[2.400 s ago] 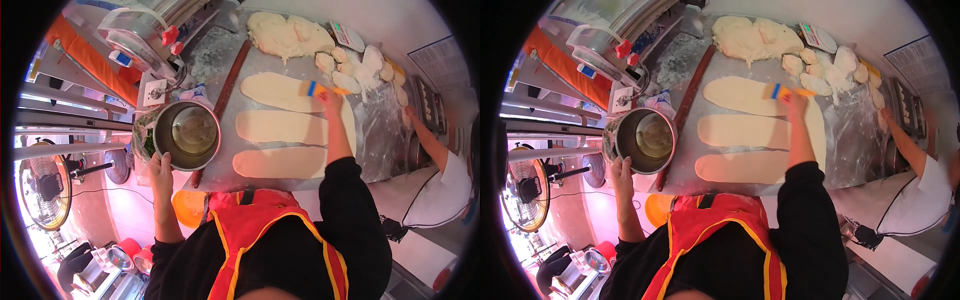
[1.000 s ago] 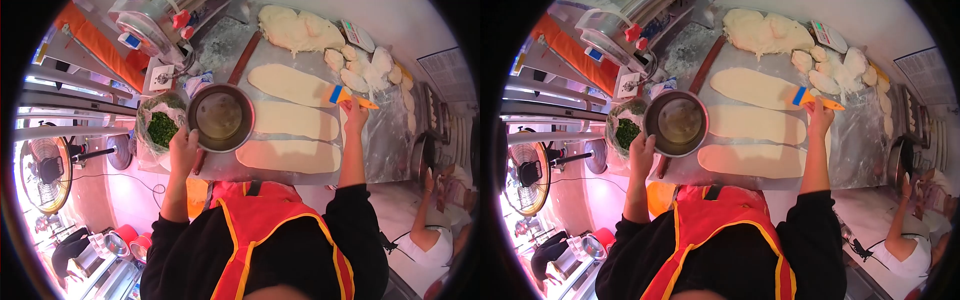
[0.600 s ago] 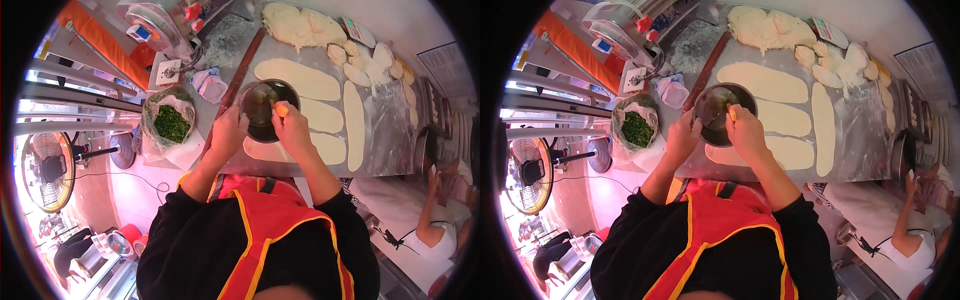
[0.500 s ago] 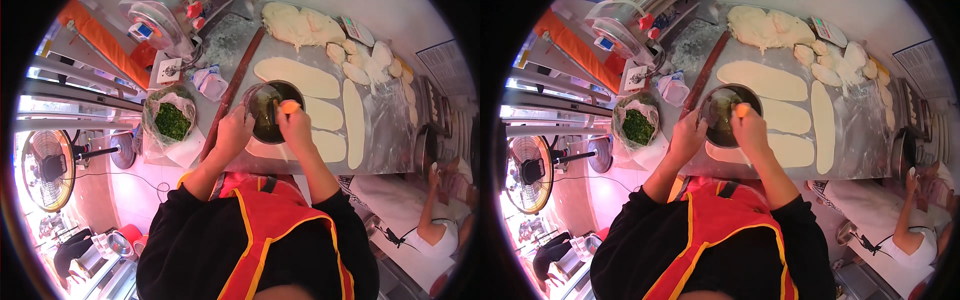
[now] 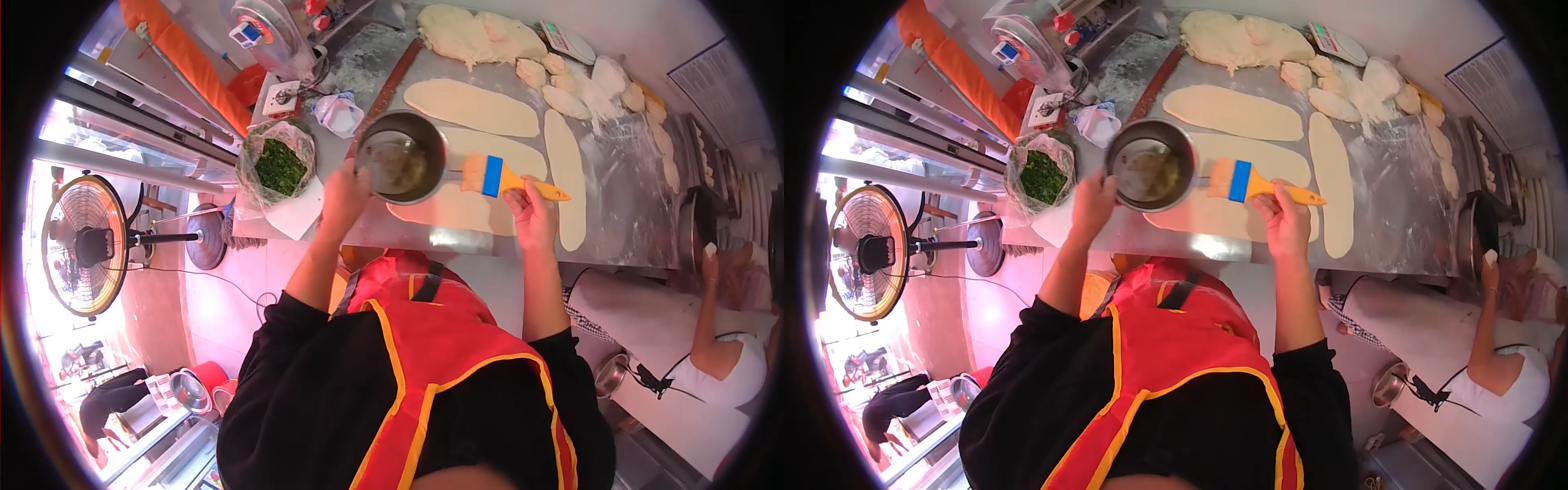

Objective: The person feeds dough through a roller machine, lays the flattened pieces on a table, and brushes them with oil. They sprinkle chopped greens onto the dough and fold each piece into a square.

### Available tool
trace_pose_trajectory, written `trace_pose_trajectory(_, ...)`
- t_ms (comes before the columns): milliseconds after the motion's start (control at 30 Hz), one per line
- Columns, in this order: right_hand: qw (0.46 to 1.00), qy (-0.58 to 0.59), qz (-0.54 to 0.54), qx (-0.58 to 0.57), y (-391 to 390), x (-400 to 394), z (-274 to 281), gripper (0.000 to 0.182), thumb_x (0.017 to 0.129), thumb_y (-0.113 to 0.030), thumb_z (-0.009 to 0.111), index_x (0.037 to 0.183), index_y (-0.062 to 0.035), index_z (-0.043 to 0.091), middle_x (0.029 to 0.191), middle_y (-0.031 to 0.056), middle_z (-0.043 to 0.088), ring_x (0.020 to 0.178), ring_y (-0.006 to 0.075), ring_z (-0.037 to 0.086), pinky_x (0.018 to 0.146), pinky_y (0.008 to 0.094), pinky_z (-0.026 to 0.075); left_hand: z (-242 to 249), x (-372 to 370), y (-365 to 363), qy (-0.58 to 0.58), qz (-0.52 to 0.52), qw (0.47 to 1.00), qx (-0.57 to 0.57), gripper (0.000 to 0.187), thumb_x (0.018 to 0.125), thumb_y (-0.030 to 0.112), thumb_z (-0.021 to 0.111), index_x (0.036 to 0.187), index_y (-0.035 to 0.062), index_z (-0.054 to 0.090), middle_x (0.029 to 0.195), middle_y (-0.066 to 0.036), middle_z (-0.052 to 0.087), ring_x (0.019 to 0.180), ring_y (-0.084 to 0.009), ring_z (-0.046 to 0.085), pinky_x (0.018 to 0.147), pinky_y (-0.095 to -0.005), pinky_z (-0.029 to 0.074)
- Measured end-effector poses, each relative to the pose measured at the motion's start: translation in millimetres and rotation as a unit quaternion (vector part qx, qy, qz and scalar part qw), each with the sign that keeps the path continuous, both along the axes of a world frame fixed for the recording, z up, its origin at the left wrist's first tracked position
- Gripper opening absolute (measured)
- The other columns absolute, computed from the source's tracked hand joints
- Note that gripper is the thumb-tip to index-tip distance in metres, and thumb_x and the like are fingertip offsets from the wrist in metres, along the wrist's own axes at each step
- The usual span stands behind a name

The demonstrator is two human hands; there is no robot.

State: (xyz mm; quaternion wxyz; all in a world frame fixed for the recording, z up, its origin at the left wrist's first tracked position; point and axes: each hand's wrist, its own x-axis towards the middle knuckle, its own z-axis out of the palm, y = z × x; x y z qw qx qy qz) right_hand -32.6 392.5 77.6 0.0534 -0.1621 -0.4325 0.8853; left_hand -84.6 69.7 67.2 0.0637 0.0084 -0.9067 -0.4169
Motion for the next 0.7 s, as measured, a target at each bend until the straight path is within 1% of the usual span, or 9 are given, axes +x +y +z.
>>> trace_pose_trajectory(100, 0.993, -0.085, -0.043, 0.065, 34, 27, -41, 0.027, 0.087, -0.013, 0.06, 0.105, 0.0072, 0.055, 0.085, 0.0119, 0.062, 0.073, 0.0171, 0.064, 0.071, 0.029, 0.057, 2, 17, -19, -0.048, 0.034, 0.998, -0.018, 0.019, 0.085, 0.011, 0.05, 0.08, -0.0064, 0.056, 0.065, -0.014, 0.06, 0.055, -0.0185, 0.062, 0.048, -0.0307, 0.05)
trace_pose_trajectory(233, 0.968, -0.139, -0.148, 0.145, 118, 50, -88, 0.026, 0.086, -0.012, 0.06, 0.102, 0.0084, 0.055, 0.084, 0.0114, 0.061, 0.076, 0.0172, 0.063, 0.07, 0.0284, 0.056, 28, 45, -30, -0.065, 0.082, 0.99, 0.092, 0.021, 0.083, 0.014, 0.049, 0.077, -0.0041, 0.056, 0.06, -0.015, 0.061, 0.053, -0.0216, 0.063, 0.052, -0.034, 0.048)
trace_pose_trajectory(333, 0.92, -0.132, -0.192, 0.316, 157, 48, -71, 0.023, 0.086, -0.012, 0.057, 0.101, 0.0053, 0.058, 0.084, 0.0133, 0.063, 0.076, 0.022, 0.064, 0.067, 0.0312, 0.055, 34, 60, -40, -0.073, 0.101, 0.986, 0.108, 0.02, 0.084, 0.012, 0.048, 0.078, -0.0044, 0.057, 0.06, -0.012, 0.061, 0.053, -0.0164, 0.062, 0.051, -0.0302, 0.049)
trace_pose_trajectory(400, 0.818, -0.139, -0.134, 0.542, 148, 31, -65, 0.02, 0.087, -0.014, 0.054, 0.098, 0.0022, 0.058, 0.083, 0.0146, 0.063, 0.074, 0.0262, 0.064, 0.065, 0.0351, 0.052, 28, 64, -49, -0.055, 0.103, 0.987, 0.115, 0.02, 0.084, 0.012, 0.048, 0.079, -0.0049, 0.058, 0.061, -0.011, 0.062, 0.053, -0.0162, 0.062, 0.051, -0.0293, 0.049)
trace_pose_trajectory(433, 0.747, -0.139, -0.102, 0.642, 138, 27, -61, 0.019, 0.088, -0.015, 0.053, 0.096, 0.0006, 0.059, 0.083, 0.0152, 0.063, 0.073, 0.0283, 0.063, 0.064, 0.037, 0.051, 26, 66, -53, -0.046, 0.098, 0.988, 0.107, 0.02, 0.084, 0.011, 0.048, 0.08, -0.0052, 0.058, 0.062, -0.013, 0.062, 0.054, -0.0167, 0.063, 0.052, -0.029, 0.049)
trace_pose_trajectory(533, 0.65, 0.027, -0.01, 0.759, 28, 19, -37, 0.018, 0.087, -0.021, 0.05, 0.084, -0.0043, 0.057, 0.077, 0.0144, 0.059, 0.071, 0.0317, 0.059, 0.06, 0.043, 0.047, 28, 68, -58, -0.048, 0.121, 0.983, 0.128, 0.019, 0.084, 0.01, 0.048, 0.079, -0.0061, 0.058, 0.061, -0.013, 0.062, 0.055, -0.018, 0.063, 0.051, -0.0292, 0.049)
trace_pose_trajectory(567, 0.57, 0.032, 0.046, 0.82, -11, 16, -35, 0.015, 0.086, -0.018, 0.05, 0.086, -0.0055, 0.058, 0.078, 0.0131, 0.059, 0.073, 0.0309, 0.059, 0.062, 0.0426, 0.048, 28, 68, -62, -0.044, 0.126, 0.985, 0.114, 0.019, 0.084, 0.01, 0.049, 0.079, -0.0063, 0.058, 0.062, -0.012, 0.062, 0.054, -0.0177, 0.062, 0.051, -0.0291, 0.049)
trace_pose_trajectory(600, 0.556, 0.075, 0.057, 0.826, -48, 11, -36, 0.014, 0.084, -0.018, 0.052, 0.087, -0.0054, 0.057, 0.082, 0.0127, 0.059, 0.077, 0.0301, 0.059, 0.067, 0.0412, 0.049, 29, 68, -65, -0.039, 0.131, 0.986, 0.1, 0.019, 0.084, 0.01, 0.049, 0.08, -0.0065, 0.058, 0.063, -0.012, 0.062, 0.054, -0.0173, 0.062, 0.051, -0.0291, 0.049)
trace_pose_trajectory(700, 0.605, 0.186, 0.093, 0.768, -132, 9, -45, 0.016, 0.08, -0.016, 0.057, 0.094, -0.0073, 0.058, 0.088, 0.0132, 0.059, 0.086, 0.0307, 0.058, 0.076, 0.039, 0.049, 32, 67, -77, -0.036, 0.139, 0.985, 0.098, 0.019, 0.085, 0.01, 0.05, 0.081, -0.0072, 0.057, 0.065, -0.012, 0.061, 0.054, -0.0156, 0.06, 0.051, -0.0287, 0.049)
